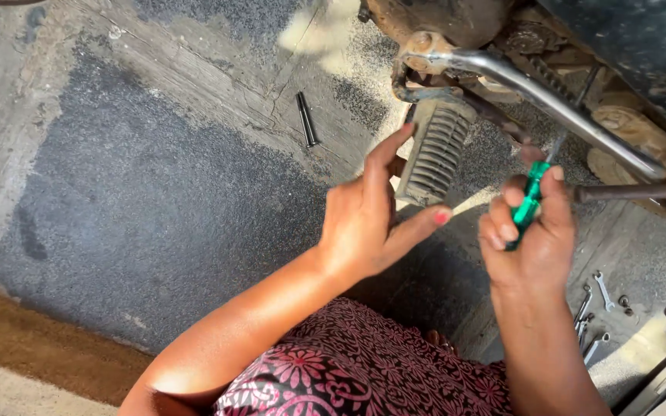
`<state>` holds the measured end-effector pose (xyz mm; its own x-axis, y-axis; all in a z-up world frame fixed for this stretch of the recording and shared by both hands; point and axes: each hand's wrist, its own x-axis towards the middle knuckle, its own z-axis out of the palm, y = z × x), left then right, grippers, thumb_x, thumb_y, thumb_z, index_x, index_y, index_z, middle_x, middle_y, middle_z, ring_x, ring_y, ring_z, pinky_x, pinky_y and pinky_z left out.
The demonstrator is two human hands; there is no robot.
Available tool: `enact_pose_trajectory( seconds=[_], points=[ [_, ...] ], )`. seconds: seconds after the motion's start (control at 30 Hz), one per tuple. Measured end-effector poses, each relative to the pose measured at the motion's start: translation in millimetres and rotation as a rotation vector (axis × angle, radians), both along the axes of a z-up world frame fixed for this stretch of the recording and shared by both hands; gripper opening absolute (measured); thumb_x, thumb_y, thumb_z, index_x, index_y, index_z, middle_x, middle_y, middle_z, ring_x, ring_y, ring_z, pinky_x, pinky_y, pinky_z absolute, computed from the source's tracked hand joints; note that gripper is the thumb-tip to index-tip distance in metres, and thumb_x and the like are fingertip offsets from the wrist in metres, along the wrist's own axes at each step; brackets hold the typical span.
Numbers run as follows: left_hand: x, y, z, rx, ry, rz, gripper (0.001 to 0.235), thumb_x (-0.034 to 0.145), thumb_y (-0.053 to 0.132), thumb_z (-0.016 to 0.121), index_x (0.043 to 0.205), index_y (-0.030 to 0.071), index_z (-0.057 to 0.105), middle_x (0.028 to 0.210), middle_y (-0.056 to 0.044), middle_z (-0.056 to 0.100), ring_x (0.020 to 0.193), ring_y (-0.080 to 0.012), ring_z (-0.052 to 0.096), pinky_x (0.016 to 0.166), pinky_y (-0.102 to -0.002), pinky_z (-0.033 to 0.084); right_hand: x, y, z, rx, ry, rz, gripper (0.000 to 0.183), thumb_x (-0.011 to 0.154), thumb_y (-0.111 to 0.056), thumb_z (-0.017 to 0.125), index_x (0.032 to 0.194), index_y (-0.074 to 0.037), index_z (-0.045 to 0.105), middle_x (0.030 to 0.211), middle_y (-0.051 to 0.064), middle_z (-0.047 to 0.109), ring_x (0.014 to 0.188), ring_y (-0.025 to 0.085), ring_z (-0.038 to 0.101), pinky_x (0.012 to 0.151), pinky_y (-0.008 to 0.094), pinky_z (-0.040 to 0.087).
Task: The person uses a green screwdriver to loosen and remove a bolt from the motorcycle's footpeg assembly. They then detach the footpeg and place it on the ground before picking up a wrench.
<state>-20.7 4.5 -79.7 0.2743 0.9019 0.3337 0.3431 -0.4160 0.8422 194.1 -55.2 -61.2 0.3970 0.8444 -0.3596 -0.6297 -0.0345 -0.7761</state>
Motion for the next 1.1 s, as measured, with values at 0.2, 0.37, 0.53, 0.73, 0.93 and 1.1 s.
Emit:
enact_pose_trajectory(
  seconds=[0.2, 0.37, 0.53, 0.73, 0.93, 1.1],
  points=[
    [16.5, -27.3, -32.6, -0.445, -0.581, -0.165, 0.066, 0.101, 0.025, 0.076, 0.142, 0.002, 0.030, 0.100, -0.007, 0.061, 0.070, -0.0155, 0.058, 0.064, -0.027, 0.050, -18.9, 8.5, 13.1, -0.123, -0.220, -0.032, 0.023, 0.112, -0.029, 0.060, 0.123, -0.009, 0.062, 0.079, 0.004, 0.058, 0.050, 0.010, 0.044, 0.044, 0.026, 0.036],
    [23.0, -26.9, -27.9, -0.523, -0.506, -0.168, 0.055, 0.095, 0.030, 0.073, 0.130, 0.003, 0.041, 0.082, -0.007, 0.063, 0.061, -0.0210, 0.064, 0.056, -0.032, 0.052, -47.9, 23.4, 9.0, -0.206, -0.396, -0.158, 0.019, 0.112, -0.026, 0.061, 0.118, -0.009, 0.062, 0.076, 0.003, 0.054, 0.047, 0.010, 0.041, 0.042, 0.027, 0.034],
    [28.9, -28.0, -30.0, -0.445, -0.161, -0.556, 0.047, 0.107, 0.050, 0.049, 0.103, 0.007, 0.068, 0.074, -0.016, 0.067, 0.075, -0.0391, 0.069, 0.071, -0.050, 0.054, -38.0, 26.1, 1.6, -0.189, -0.445, -0.108, 0.016, 0.114, -0.024, 0.057, 0.117, -0.009, 0.060, 0.077, 0.003, 0.054, 0.055, 0.012, 0.048, 0.048, 0.028, 0.041],
    [29.5, -8.4, 7.9, -0.461, -0.244, -0.409, 0.050, 0.101, 0.052, 0.059, 0.112, 0.003, 0.062, 0.083, -0.015, 0.068, 0.077, -0.0363, 0.071, 0.071, -0.045, 0.057, -28.5, 38.6, 26.9, -0.083, -0.311, 0.093, 0.020, 0.114, -0.023, 0.051, 0.120, -0.006, 0.059, 0.082, 0.009, 0.064, 0.075, 0.019, 0.064, 0.067, 0.036, 0.056],
    [23.8, 1.2, 18.6, -0.514, -0.274, -0.479, 0.059, 0.081, 0.049, 0.069, 0.116, 0.002, 0.061, 0.076, -0.012, 0.067, 0.067, -0.0295, 0.073, 0.063, -0.040, 0.059, -12.6, 22.4, -2.3, -0.042, -0.519, 0.115, 0.017, 0.116, -0.018, 0.055, 0.126, -0.006, 0.061, 0.082, 0.006, 0.061, 0.071, 0.015, 0.060, 0.065, 0.034, 0.053],
    [60.7, -23.8, -7.4, -0.324, -0.136, -0.395, 0.047, 0.105, 0.048, 0.061, 0.102, 0.002, 0.063, 0.078, -0.014, 0.067, 0.074, -0.0304, 0.069, 0.072, -0.040, 0.056, -12.0, 22.9, 5.1, -0.048, -0.473, 0.097, 0.017, 0.117, -0.017, 0.055, 0.124, -0.003, 0.061, 0.090, 0.008, 0.065, 0.078, 0.017, 0.064, 0.069, 0.033, 0.053]
  ],
)
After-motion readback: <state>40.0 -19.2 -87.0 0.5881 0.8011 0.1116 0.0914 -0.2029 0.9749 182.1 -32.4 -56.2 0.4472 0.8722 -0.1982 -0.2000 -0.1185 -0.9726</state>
